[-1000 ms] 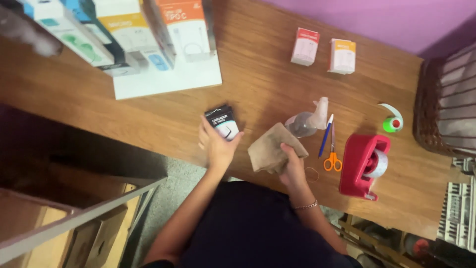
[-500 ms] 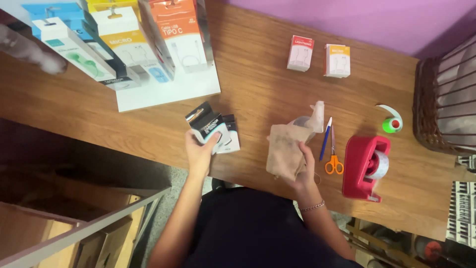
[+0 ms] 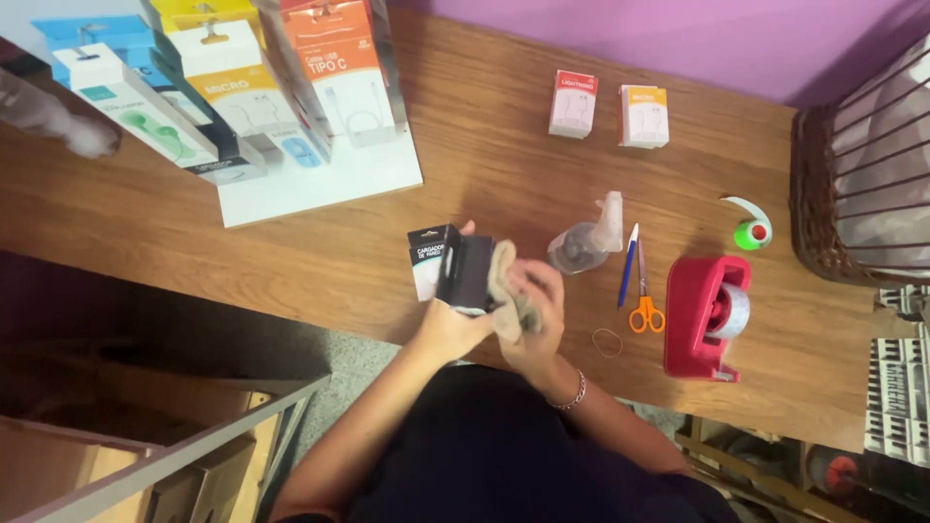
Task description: Cleaning electronic accessory boxes with a cloth and spray before organizing them on a display stand.
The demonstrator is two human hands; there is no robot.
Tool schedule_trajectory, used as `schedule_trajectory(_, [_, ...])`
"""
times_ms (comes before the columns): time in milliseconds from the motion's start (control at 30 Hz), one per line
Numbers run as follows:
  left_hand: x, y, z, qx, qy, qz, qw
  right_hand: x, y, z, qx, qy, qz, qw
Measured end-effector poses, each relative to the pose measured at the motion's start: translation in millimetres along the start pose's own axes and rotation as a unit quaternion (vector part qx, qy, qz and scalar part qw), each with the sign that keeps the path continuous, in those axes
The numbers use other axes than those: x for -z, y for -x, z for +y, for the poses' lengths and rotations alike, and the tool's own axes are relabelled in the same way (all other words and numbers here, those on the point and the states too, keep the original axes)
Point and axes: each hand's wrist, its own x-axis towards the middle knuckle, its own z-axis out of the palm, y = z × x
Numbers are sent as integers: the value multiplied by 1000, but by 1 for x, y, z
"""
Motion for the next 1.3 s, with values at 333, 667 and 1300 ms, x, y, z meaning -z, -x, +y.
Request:
schedule_trajectory(333, [3, -1, 26, 24, -127, -44, 991, 31, -40, 3, -12, -5, -49, 999])
schedule_trajectory(667, [21, -24, 50, 71, -289, -184, 937, 56, -69, -30, 154, 155, -243, 945])
schedule_trajectory(1300, [-16, -28, 62, -39, -126, -143, 981, 103, -146, -64, 325, 290, -323, 840])
